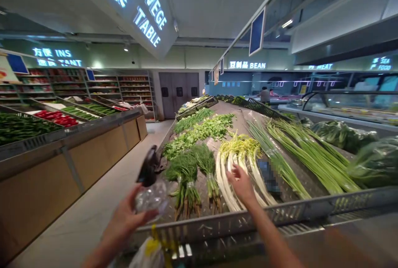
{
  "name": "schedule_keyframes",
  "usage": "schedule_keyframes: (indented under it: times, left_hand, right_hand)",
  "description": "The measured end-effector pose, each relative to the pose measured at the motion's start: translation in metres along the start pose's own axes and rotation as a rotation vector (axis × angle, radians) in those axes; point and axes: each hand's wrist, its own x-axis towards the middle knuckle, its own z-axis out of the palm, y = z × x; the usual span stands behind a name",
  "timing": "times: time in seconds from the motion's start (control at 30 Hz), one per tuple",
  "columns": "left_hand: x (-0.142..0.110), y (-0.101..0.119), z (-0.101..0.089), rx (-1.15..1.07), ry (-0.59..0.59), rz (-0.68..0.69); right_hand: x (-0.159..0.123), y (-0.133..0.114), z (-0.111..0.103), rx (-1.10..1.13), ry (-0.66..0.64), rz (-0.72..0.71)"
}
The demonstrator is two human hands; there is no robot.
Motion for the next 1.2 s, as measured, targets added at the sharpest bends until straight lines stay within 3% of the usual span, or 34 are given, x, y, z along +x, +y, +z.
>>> schedule_keyframes:
  times: [0.07, 0.17, 0.23, 0.3, 0.43, 0.6, 0.77, 0.97, 1.2]
  left_hand:
    - [0.021, -0.009, 0.006, -0.056, -0.233, 0.097]
    - [0.049, -0.017, 0.007, -0.098, -0.362, 0.147]
    - [0.063, -0.018, 0.002, -0.079, -0.346, 0.138]
    - [0.074, -0.016, -0.005, -0.045, -0.341, 0.165]
    - [0.088, -0.020, -0.015, -0.012, -0.419, 0.158]
    - [0.108, -0.055, -0.013, -0.037, -0.559, 0.117]
    - [0.158, -0.096, -0.032, 0.020, -0.615, 0.067]
    - [0.237, -0.126, -0.069, 0.093, -0.695, 0.044]
    - [0.303, -0.151, -0.081, 0.082, -0.709, 0.067]
  right_hand:
    - [-0.032, -0.057, 0.067, 0.255, -0.164, -0.069]
    - [-0.059, -0.119, 0.149, 0.429, -0.123, -0.073]
    - [-0.061, -0.142, 0.181, 0.462, -0.082, -0.082]
    - [-0.056, -0.153, 0.196, 0.423, -0.041, -0.114]
    - [-0.044, -0.151, 0.206, 0.271, 0.036, -0.120]
    - [-0.039, -0.134, 0.236, 0.061, 0.210, -0.103]
    - [-0.015, -0.129, 0.299, -0.053, 0.278, -0.183]
    - [0.024, -0.130, 0.378, 0.087, 0.330, 0.019]
    - [0.059, -0.132, 0.432, 0.216, 0.404, 0.137]
